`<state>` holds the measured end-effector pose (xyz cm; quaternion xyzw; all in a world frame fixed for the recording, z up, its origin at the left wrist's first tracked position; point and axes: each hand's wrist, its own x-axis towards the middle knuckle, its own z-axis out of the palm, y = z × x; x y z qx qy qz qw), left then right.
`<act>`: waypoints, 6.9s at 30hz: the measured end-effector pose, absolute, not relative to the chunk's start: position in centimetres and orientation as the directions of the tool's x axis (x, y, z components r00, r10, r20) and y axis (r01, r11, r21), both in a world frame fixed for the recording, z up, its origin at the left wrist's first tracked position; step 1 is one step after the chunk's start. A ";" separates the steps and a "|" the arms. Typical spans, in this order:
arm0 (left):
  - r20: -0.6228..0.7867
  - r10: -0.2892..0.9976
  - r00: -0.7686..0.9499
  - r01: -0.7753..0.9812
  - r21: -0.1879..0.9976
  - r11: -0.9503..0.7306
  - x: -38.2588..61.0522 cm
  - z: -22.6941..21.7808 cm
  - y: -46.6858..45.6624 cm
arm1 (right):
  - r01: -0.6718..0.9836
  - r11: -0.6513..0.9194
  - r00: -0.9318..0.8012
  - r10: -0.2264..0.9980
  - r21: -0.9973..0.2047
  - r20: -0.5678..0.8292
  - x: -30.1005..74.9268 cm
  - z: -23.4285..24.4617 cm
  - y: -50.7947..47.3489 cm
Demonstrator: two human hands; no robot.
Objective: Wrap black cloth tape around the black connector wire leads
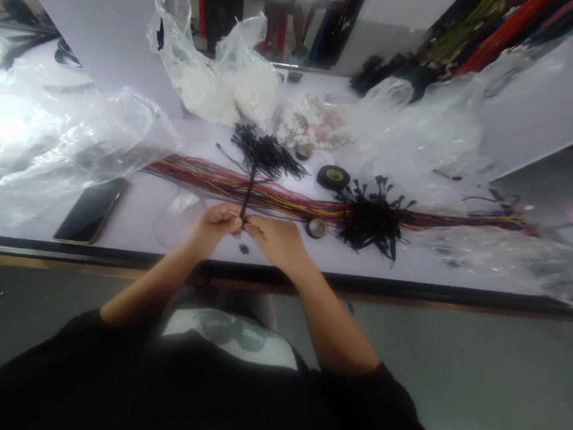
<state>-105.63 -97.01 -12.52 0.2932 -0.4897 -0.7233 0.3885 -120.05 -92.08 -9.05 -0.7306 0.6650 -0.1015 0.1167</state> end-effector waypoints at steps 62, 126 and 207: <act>-0.274 -0.754 -0.597 -0.595 0.782 0.187 -104.8 -12.2 -97.6 | -0.926 -0.354 0.344 -0.935 0.133 -0.089 -119.2 -10.2 -93.2; -0.241 -0.635 -0.734 -0.678 0.218 0.701 -106.3 -10.7 -95.5 | -0.428 0.147 -0.495 -0.864 -0.892 0.095 -118.5 -12.7 -91.7; 0.322 -0.880 -0.350 0.094 0.946 0.309 -105.7 -11.9 -95.7 | -0.681 -0.210 -0.114 -0.916 -0.701 0.386 -120.6 -11.5 -88.7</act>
